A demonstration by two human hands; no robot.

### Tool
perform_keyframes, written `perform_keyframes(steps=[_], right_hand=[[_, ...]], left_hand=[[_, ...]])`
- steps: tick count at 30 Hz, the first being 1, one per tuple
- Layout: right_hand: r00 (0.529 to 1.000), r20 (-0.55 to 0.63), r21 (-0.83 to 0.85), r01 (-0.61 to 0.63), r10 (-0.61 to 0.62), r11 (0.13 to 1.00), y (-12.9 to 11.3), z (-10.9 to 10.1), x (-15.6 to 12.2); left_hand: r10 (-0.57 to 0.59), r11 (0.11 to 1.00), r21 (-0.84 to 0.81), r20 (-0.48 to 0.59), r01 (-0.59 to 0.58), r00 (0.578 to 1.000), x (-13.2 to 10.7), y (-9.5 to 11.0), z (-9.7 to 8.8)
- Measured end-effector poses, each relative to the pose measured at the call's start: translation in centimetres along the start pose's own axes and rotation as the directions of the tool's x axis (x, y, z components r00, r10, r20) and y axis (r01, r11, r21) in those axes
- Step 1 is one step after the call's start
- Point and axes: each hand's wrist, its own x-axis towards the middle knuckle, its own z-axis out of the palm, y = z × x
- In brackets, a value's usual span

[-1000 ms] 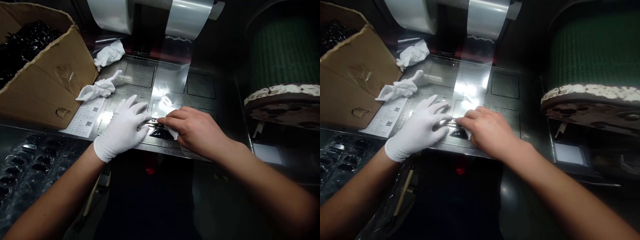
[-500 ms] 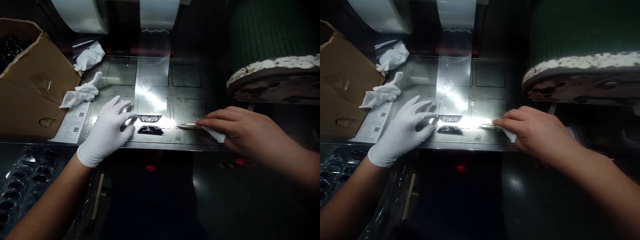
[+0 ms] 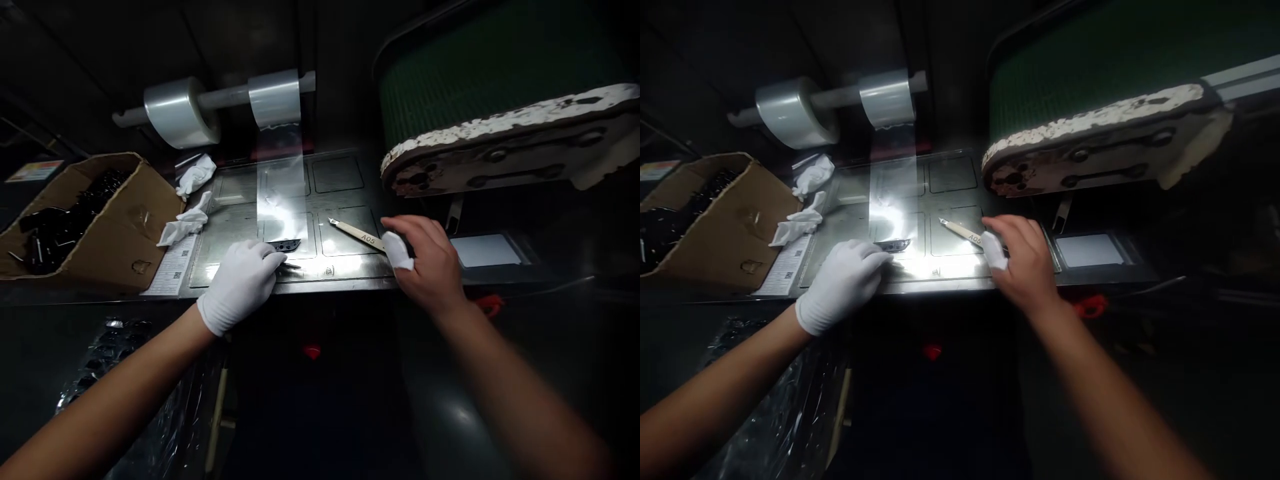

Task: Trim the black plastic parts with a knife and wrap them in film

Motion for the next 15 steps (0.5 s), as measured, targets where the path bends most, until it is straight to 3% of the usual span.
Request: perform_keyframes(steps=[2,3,4,5,6,7,9,10,11,13,14,15], right_hand=[[0.996,-0.025,0.181,-0.074,0.08,0.981,-2.0,0.0,-2.9],[0.991,0.02,0.3,-0.129,0.129,0.945,-3.3,0.5,-4.5],[0.967,0.163,0.427,-0.246,0.194,0.87,-4.7,1.2,-6.0],[0.906,0.326,0.53,-0.411,0.269,0.741,-6.3,2.2,-7.3],[0.815,0.489,0.586,-0.57,0.31,0.576,-8.0,3.4,-8.4],[0.726,0.624,0.606,-0.684,0.291,0.406,-9.6,4.7,-9.1],[0.621,0.764,0.602,-0.784,0.177,0.15,-12.6,7.0,-9.6],[0.592,0.798,0.587,-0.806,0.112,0.078,-13.8,7.9,-9.5],[0.563,0.824,0.562,-0.826,0.056,0.044,-14.8,8.5,-9.3],[0.49,0.872,0.488,-0.869,-0.003,0.085,-16.2,9.2,-9.0],[0.456,0.89,0.45,-0.88,0.001,0.153,-16.5,9.3,-8.9],[0.439,0.898,0.422,-0.874,0.02,0.242,-16.7,9.4,-8.8]], left_hand=[[-0.046,0.997,-0.064,-0.112,0.039,0.993,-1.8,0.5,0.1],[-0.085,0.992,-0.108,-0.178,0.067,0.98,-2.9,1.0,0.1],[-0.139,0.98,-0.172,-0.251,0.098,0.958,-4.1,1.6,0.3],[-0.207,0.96,-0.251,-0.323,0.128,0.924,-5.4,2.3,0.5],[-0.277,0.931,-0.332,-0.378,0.15,0.883,-6.7,3.1,0.8],[-0.342,0.901,-0.399,-0.414,0.17,0.843,-8.0,3.9,1.2],[-0.415,0.87,-0.451,-0.447,0.202,0.792,-10.3,5.3,2.1],[-0.429,0.872,-0.437,-0.466,0.221,0.774,-11.4,5.9,2.5],[-0.432,0.88,-0.411,-0.483,0.238,0.762,-12.4,6.5,2.9],[-0.499,0.845,-0.447,-0.465,0.292,0.731,-14.4,7.3,3.4],[-0.584,0.775,-0.539,-0.415,0.328,0.697,-15.3,7.7,3.6],[-0.695,0.644,-0.675,-0.319,0.361,0.645,-16.2,8.0,3.6]])
